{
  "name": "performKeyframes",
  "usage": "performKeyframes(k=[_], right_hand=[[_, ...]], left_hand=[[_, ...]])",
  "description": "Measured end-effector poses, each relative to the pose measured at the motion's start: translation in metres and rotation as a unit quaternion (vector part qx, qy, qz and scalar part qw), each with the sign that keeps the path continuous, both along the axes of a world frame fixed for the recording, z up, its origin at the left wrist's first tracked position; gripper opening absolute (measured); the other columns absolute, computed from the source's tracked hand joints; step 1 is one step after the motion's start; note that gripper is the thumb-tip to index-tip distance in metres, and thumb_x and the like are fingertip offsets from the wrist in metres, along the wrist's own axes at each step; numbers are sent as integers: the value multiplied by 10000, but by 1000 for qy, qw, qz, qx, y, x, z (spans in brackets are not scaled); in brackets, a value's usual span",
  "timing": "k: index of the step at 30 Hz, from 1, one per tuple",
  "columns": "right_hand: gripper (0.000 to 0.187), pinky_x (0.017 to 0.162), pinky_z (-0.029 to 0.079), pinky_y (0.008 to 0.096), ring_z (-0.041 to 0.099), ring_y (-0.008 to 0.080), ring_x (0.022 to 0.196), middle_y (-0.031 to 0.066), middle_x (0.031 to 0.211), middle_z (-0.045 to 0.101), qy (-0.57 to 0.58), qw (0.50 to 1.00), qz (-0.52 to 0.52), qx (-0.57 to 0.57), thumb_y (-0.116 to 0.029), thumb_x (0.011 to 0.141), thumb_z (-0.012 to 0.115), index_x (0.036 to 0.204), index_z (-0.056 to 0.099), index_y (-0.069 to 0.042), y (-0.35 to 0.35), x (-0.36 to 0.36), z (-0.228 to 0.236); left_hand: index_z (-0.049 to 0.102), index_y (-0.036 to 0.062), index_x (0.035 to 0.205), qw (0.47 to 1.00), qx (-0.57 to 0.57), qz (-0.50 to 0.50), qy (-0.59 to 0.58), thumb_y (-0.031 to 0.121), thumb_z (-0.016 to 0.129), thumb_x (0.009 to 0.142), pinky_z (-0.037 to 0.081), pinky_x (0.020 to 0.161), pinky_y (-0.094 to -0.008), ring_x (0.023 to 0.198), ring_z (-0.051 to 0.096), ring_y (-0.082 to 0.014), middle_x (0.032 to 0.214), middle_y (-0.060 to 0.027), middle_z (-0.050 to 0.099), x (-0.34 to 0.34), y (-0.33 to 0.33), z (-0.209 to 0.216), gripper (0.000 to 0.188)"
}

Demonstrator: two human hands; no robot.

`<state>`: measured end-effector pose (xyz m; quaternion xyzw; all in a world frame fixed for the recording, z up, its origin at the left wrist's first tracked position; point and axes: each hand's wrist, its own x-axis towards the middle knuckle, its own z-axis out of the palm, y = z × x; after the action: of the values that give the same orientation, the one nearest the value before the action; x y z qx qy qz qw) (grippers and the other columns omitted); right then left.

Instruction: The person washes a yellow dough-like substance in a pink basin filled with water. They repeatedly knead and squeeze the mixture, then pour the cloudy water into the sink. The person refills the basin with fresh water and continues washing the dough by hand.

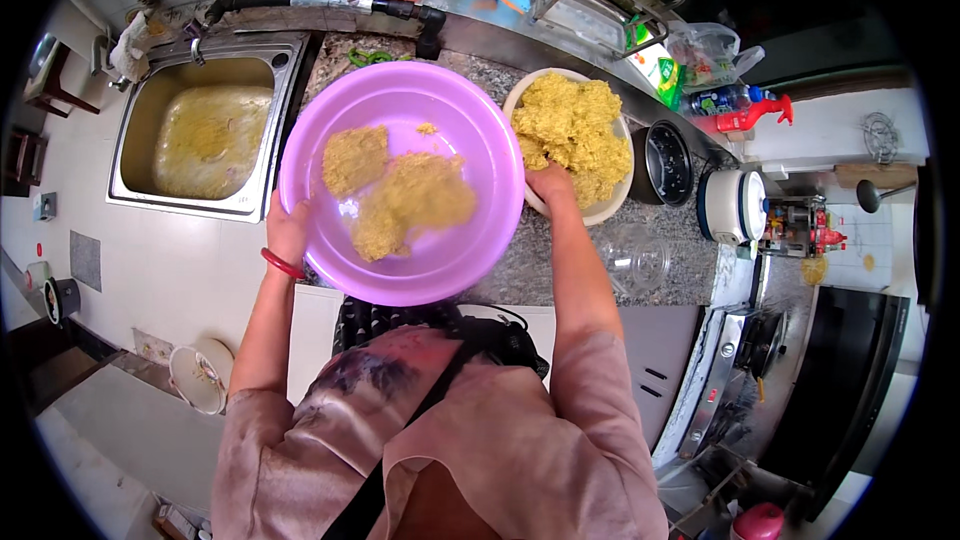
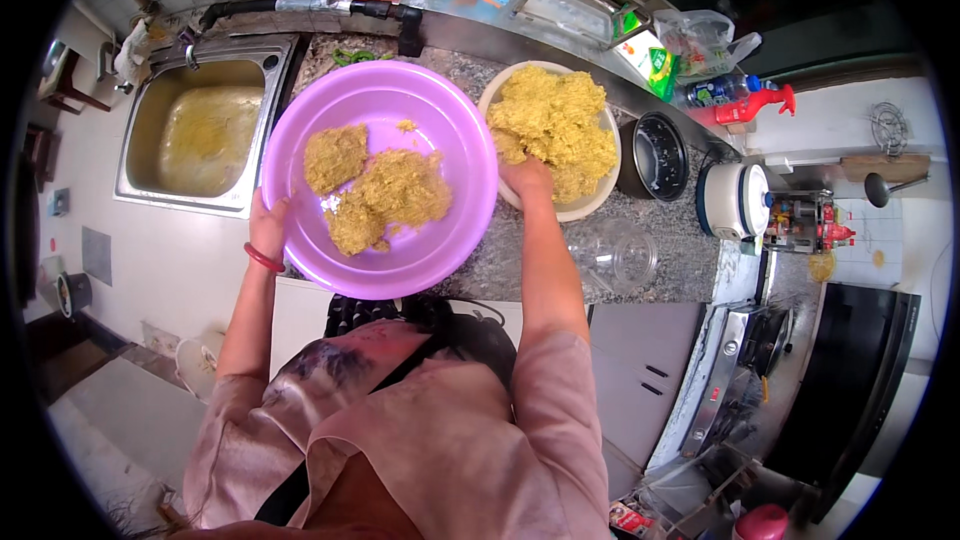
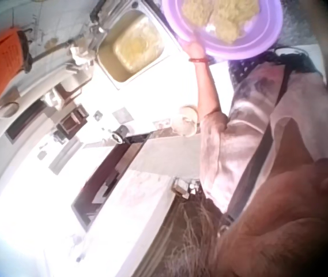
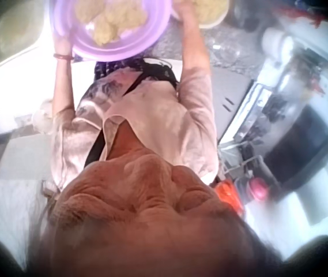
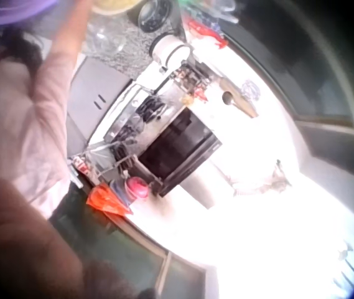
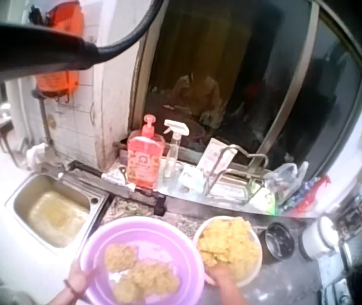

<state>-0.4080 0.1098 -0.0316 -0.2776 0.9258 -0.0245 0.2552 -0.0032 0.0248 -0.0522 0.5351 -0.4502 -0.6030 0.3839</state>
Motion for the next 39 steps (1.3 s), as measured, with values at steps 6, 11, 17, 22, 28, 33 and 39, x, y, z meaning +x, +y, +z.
performKeyframes(k=[6, 11, 17, 22, 28, 33, 39], right_hand=[[460, 680, 492, 310, 639, 217, 750, 150, 785, 658, -42, 996, -67, -27, -355, 591, 721, 855, 666, 17, 7, -14, -3], [762, 810, 473, 314, 610, 236, 947, 194, 1064, 606, -112, 993, -26, -33, -545, 631, 686, 1100, 559, 42, -3, 12, 28], [632, 882, 455, 360, 572, 298, 1045, 178, 1120, 589, -15, 997, -61, 42, -520, 694, 629, 1076, 605, -18, -12, 10, -4], [570, 886, 450, 362, 568, 306, 1047, 182, 1127, 585, 18, 998, -54, 24, -467, 701, 629, 1066, 620, -30, -10, 17, 6], [548, 789, 493, 309, 623, 224, 908, 190, 1023, 620, -51, 998, -37, -15, -357, 571, 726, 947, 634, 31, 4, -2, 17], [456, 703, 486, 320, 601, 206, 824, 118, 930, 626, -309, 893, -131, -301, -87, 602, 681, 1036, 576, 8, 30, -10, 19], [504, 741, 483, 307, 598, 200, 867, 95, 981, 622, -396, 822, -164, -376, -44, 612, 698, 1091, 549, 10, 45, -18, 35]], left_hand=[[454, -8, 1164, 1000, 8, 11, 21, 30, 493, 818, 465, 750, -283, 858, 560, -157, 994, -95, 574, 0, 1, -2, 351], [462, -16, 1152, 1000, 2, 2, 9, 26, 490, 815, 462, 756, -290, 865, 561, -166, 996, -106, 575, 9, 0, -14, 340], [445, -18, 1157, 999, -20, -16, -19, 48, 479, 846, 465, 770, -292, 872, 562, -170, 1008, -106, 565, 10, -2, -19, 320], [451, -15, 1151, 999, -15, -16, -23, 55, 481, 849, 463, 770, -289, 869, 558, -165, 993, -93, 565, 8, -3, -14, 311], [458, -26, 1151, 1000, -19, -19, -2, 28, 493, 830, 450, 788, -300, 883, 559, -188, 1011, -122, 567, 9, -5, -22, 327], [463, -10, 1130, 1000, -28, -14, 0, 19, 482, 837, 469, 752, -284, 843, 566, -165, 989, -97, 566, 8, -3, -16, 295], [480, -29, 1123, 1000, -16, -3, 2, 15, 482, 807, 454, 775, -294, 875, 567, -179, 990, -115, 579, 4, 0, -4, 319]])
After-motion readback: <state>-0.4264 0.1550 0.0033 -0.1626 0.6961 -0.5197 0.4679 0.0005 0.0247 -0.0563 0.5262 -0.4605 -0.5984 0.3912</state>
